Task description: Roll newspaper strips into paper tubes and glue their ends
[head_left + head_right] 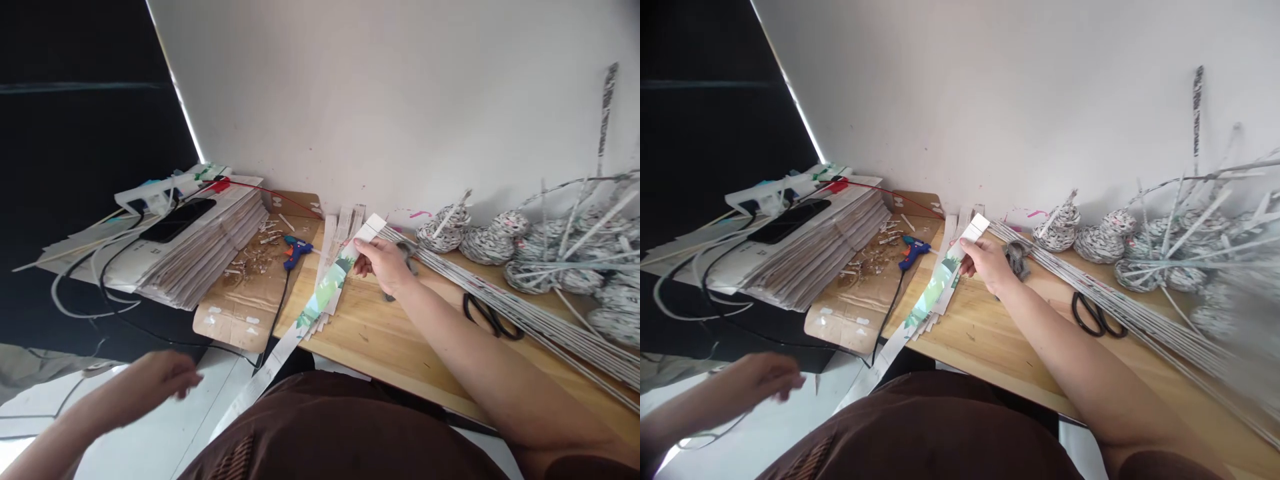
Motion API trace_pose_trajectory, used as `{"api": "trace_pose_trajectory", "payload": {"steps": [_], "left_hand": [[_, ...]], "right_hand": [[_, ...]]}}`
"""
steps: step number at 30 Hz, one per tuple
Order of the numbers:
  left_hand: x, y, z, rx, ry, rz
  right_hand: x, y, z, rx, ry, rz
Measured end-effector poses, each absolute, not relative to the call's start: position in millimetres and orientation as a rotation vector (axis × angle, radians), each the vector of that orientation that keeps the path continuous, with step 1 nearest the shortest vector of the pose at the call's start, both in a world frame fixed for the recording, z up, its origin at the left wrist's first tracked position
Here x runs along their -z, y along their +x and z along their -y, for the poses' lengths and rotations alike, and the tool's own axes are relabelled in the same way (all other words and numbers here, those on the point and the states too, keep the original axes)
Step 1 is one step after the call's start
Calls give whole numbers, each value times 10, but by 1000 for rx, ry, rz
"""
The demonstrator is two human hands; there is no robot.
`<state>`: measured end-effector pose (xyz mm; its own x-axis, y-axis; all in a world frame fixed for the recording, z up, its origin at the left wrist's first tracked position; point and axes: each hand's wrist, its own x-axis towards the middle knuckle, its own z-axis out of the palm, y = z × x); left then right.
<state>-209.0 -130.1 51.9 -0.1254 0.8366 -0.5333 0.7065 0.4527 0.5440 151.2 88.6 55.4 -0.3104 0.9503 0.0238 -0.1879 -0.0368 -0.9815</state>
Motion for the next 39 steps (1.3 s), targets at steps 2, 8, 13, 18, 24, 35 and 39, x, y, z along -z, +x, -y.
{"api": "trace_pose_trajectory", "payload": {"steps": [2, 8, 13, 18, 24, 35, 39], "left_hand": [[-773, -1853, 1070, -310, 1329, -1797], [-927, -1155, 251, -830, 1359, -1302], [-898, -589, -374, -1001, 1150, -1002], [-878, -210, -723, -903, 1048, -957], [-579, -86, -941, -748, 1157, -990], [-537, -167, -1136, -663, 593, -468], [-531, -271, -1174, -650, 542, -372]], "right_hand": [[-527, 1490, -875, -1531, -902, 1292], [-441, 1461, -901, -1503, -930, 1306], [-377, 1461, -955, -1465, -961, 1295], [-312, 1463, -1000, -1352, -1031, 1280], [-220, 1533, -1101, -1367, -1000, 1233], [-166, 1658, -1208, -1642, -824, 969], [-108, 1607, -1173, -1632, -859, 1109]]}}
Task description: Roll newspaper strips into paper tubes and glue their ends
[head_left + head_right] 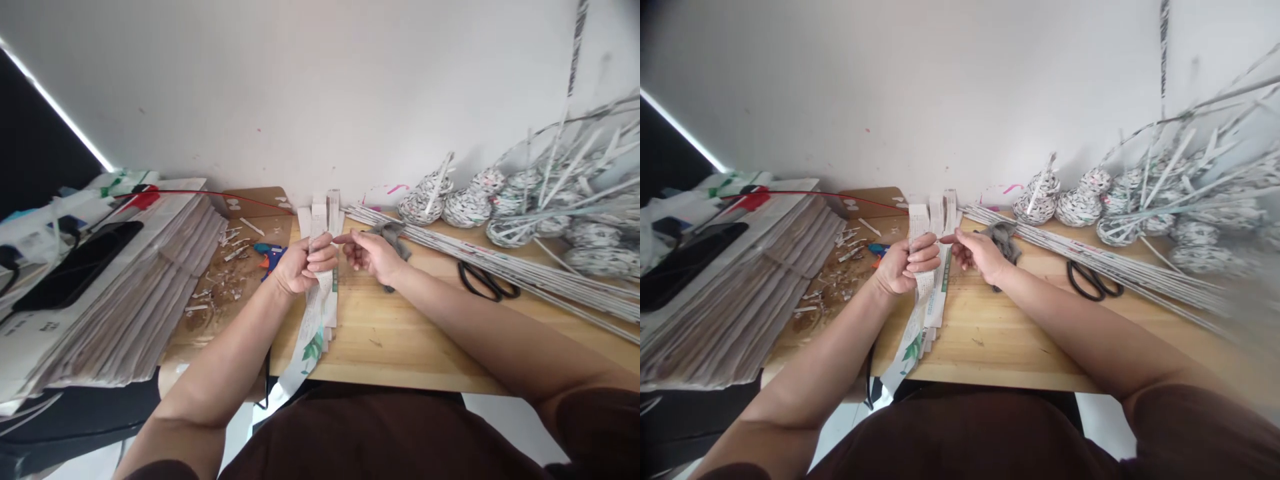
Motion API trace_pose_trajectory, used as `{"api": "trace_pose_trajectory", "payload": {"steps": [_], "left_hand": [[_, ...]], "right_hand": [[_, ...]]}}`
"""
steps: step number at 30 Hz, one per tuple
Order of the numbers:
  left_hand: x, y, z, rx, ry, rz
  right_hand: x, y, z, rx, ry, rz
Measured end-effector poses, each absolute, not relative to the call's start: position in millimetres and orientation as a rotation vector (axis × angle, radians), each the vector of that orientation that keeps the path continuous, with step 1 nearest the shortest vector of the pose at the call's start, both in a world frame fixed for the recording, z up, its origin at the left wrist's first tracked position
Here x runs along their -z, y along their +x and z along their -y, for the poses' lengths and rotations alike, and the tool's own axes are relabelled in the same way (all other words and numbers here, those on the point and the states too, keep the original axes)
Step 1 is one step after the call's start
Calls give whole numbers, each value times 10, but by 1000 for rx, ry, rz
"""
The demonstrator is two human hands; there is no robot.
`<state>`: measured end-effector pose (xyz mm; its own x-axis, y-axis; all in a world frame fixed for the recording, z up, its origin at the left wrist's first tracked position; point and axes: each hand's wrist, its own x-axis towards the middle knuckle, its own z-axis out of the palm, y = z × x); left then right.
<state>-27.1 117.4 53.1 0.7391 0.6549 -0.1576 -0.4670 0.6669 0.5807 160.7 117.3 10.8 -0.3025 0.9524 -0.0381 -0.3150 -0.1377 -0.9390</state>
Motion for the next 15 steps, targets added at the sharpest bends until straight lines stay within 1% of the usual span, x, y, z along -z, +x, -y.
{"api": "trace_pose_trajectory", "payload": {"steps": [6, 11, 15], "left_hand": [[-352, -272, -1196, -528, 580, -412], [-262, -227, -1206, -414, 677, -424], [-243, -214, -1194, -400, 723, -430]], "right_hand": [[-152, 1535, -1128, -1625, -841, 1231], [-135, 1502, -1123, -1531, -892, 1166], [-152, 1495, -1099, -1480, -861, 1186]]}}
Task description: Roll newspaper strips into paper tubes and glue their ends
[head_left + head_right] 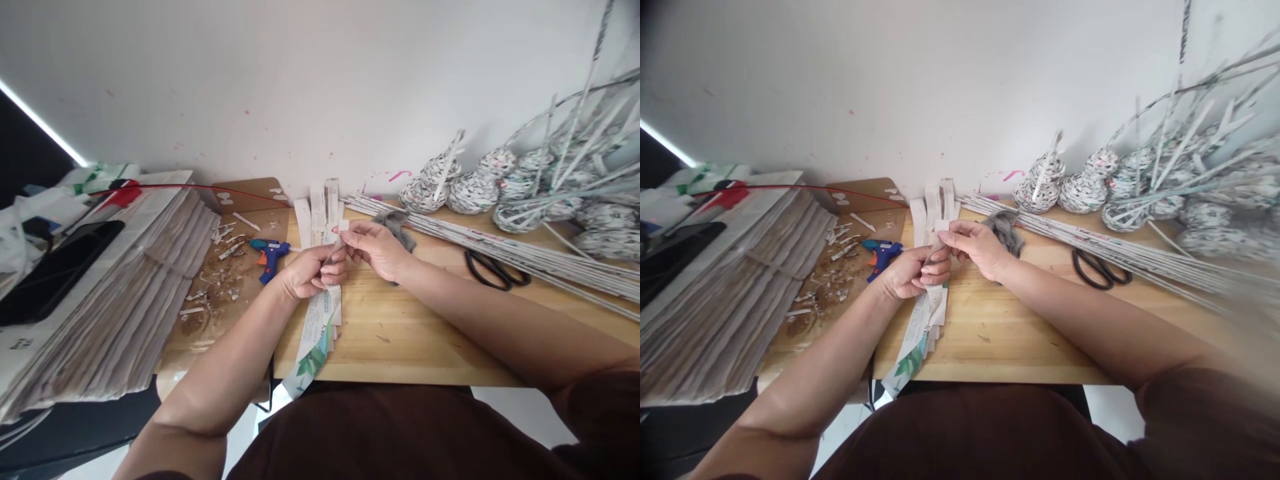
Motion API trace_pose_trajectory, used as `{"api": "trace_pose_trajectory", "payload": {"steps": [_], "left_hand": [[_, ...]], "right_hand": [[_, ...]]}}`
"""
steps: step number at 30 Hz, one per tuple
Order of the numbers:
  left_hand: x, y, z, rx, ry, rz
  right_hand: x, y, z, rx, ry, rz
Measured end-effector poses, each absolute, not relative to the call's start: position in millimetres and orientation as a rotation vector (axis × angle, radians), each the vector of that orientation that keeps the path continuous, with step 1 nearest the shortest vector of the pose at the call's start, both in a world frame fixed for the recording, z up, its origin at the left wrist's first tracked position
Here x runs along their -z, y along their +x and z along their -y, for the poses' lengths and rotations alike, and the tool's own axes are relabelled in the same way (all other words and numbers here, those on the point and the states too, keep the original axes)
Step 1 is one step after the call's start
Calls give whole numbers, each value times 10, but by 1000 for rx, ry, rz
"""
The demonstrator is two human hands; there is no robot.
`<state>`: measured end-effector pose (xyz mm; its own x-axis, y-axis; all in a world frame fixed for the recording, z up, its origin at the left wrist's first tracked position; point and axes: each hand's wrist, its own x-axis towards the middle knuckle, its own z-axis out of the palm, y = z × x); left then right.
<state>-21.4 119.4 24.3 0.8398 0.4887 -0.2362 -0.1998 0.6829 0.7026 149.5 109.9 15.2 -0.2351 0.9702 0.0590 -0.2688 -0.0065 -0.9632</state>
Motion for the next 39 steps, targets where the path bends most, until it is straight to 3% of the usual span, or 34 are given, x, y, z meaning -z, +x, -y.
{"api": "trace_pose_trajectory", "payload": {"steps": [9, 12, 14, 20, 23, 30, 39], "left_hand": [[-140, -206, -1237, -494, 803, -520], [-136, -202, -1246, -576, 817, -576], [-144, -198, -1249, -620, 804, -641], [-144, -191, -1264, -686, 796, -707], [-142, -195, -1263, -711, 807, -698], [-154, -181, -1251, -721, 859, -671], [-163, -154, -1197, -700, 883, -625]], "right_hand": [[-146, 1513, -1082, -1670, -657, 1186], [-106, 1532, -1133, -1542, -778, 1256], [-105, 1561, -1158, -1268, -916, 1443], [-289, 1725, -1125, 9, -1432, 2064], [-376, 1836, -1124, 293, -1767, 2119], [-262, 2068, -1136, 50, -1948, 2306], [-85, 2062, -1116, 93, -2032, 2178]]}}
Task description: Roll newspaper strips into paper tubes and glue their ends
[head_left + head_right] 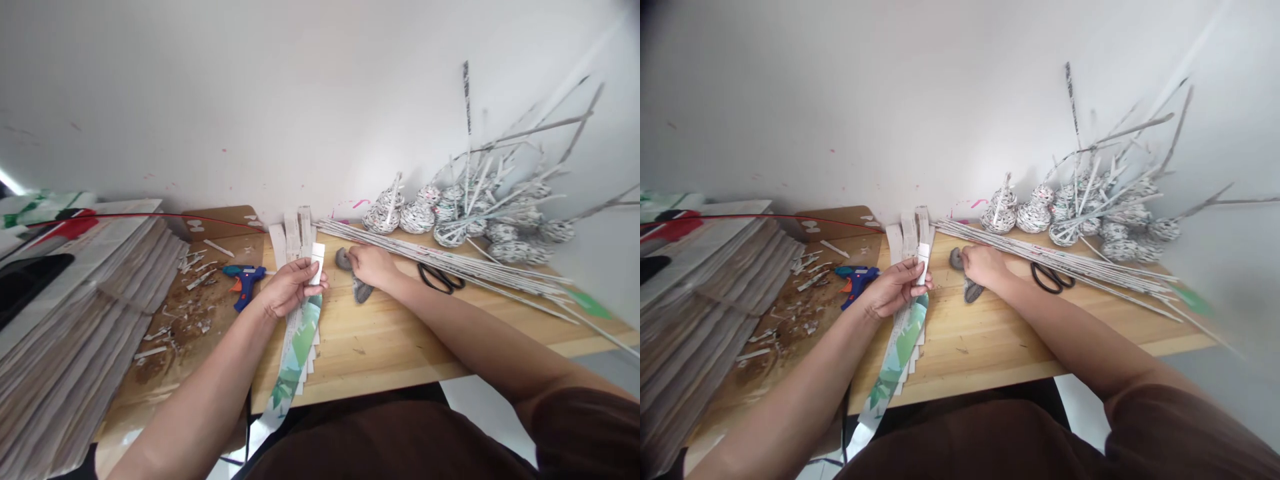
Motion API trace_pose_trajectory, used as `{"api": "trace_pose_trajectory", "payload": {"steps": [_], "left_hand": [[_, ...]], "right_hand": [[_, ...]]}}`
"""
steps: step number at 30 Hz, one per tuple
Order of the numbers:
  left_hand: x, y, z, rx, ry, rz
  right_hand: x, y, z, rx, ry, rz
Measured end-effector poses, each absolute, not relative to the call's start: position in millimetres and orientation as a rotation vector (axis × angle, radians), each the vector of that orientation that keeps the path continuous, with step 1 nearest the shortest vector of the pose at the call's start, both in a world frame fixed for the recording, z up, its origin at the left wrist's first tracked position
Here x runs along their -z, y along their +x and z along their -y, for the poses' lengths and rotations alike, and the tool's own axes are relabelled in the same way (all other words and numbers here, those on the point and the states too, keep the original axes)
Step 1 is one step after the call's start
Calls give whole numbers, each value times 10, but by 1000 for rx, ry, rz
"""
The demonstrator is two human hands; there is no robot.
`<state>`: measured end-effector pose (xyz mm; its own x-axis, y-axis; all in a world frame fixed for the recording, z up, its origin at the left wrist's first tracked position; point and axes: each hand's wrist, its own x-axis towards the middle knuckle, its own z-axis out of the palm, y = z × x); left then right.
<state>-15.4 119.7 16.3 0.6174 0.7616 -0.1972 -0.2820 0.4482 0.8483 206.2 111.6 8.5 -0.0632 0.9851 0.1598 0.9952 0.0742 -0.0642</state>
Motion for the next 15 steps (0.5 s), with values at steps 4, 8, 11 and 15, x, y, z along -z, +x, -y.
{"api": "trace_pose_trajectory", "payload": {"steps": [4, 8, 11, 15], "left_hand": [[-175, -155, -1192, -696, 894, -620], [-184, -142, -1172, -702, 912, -636], [-187, -127, -1159, -723, 926, -670], [-170, -118, -1157, -774, 957, -676]], "right_hand": [[-82, 2049, -1126, 43, -2052, 2122], [-226, 2016, -1098, 31, -1798, 1948], [-385, 1926, -1032, -45, -1490, 1787], [-461, 1765, -939, -826, -1313, 1555]]}}
